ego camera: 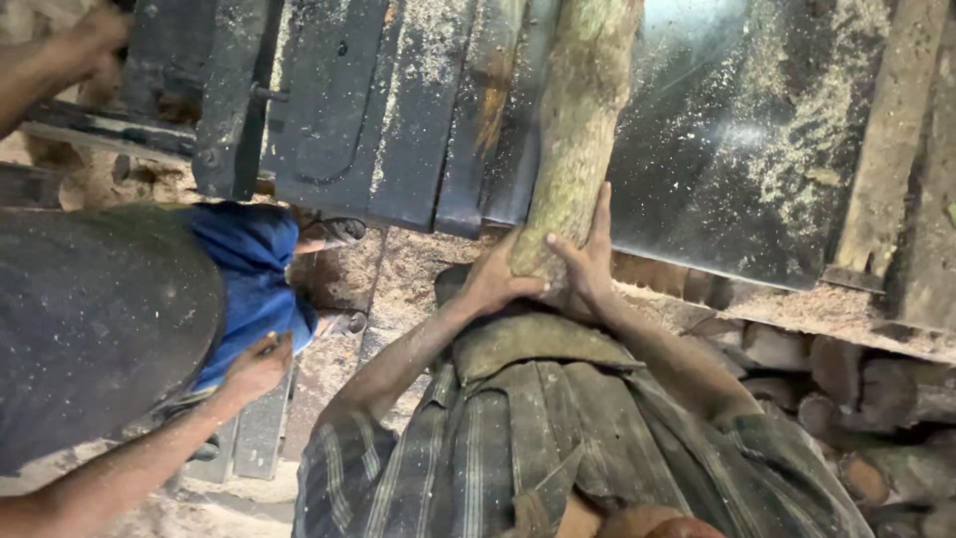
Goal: The person uses a band saw to cut pieces of wood from a small log, guiding the wood through the blade by hand and clearing away the cut pieces and bark.
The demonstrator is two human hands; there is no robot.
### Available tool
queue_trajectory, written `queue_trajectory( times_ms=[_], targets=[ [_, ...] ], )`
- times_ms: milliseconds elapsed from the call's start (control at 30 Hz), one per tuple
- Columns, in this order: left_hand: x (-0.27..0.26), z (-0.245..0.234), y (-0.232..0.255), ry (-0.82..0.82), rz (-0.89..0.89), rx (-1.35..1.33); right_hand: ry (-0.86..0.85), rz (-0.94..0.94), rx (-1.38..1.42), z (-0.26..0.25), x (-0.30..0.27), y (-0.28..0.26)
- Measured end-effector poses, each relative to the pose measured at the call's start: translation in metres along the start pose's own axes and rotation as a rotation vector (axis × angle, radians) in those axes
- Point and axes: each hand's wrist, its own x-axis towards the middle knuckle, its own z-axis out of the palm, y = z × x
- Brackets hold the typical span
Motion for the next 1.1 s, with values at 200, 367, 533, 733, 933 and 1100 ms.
queue_trajectory(
  times_ms=[200, 367, 533, 733, 933, 1100],
  targets=[
    [0.035, -0.006, -0.003, 0.061, 0.108, 0.014, -0.002, -0.100, 0.024, -0.004, 0.039, 0.012],
    [0.066, -0.009, 0.000, 0.092, 0.126, 0.012, 0.056, -0.056, -0.203, -0.016, 0.073, 0.019],
    [0.087, -0.012, 0.006, 0.086, 0.101, 0.015, 0.068, -0.116, -0.189, -0.021, 0.100, 0.021],
    [0.137, -0.009, -0.013, 0.145, 0.117, -0.008, 0.058, -0.126, -0.175, -0.033, 0.150, 0.031],
    [0.140, -0.004, -0.035, 0.287, 0.295, -0.038, 0.076, -0.104, -0.193, -0.044, 0.208, 0.043],
    [0.150, -0.005, -0.046, 0.324, 0.324, 0.095, 0.064, -0.091, -0.215, -0.054, 0.260, 0.051]
  ],
)
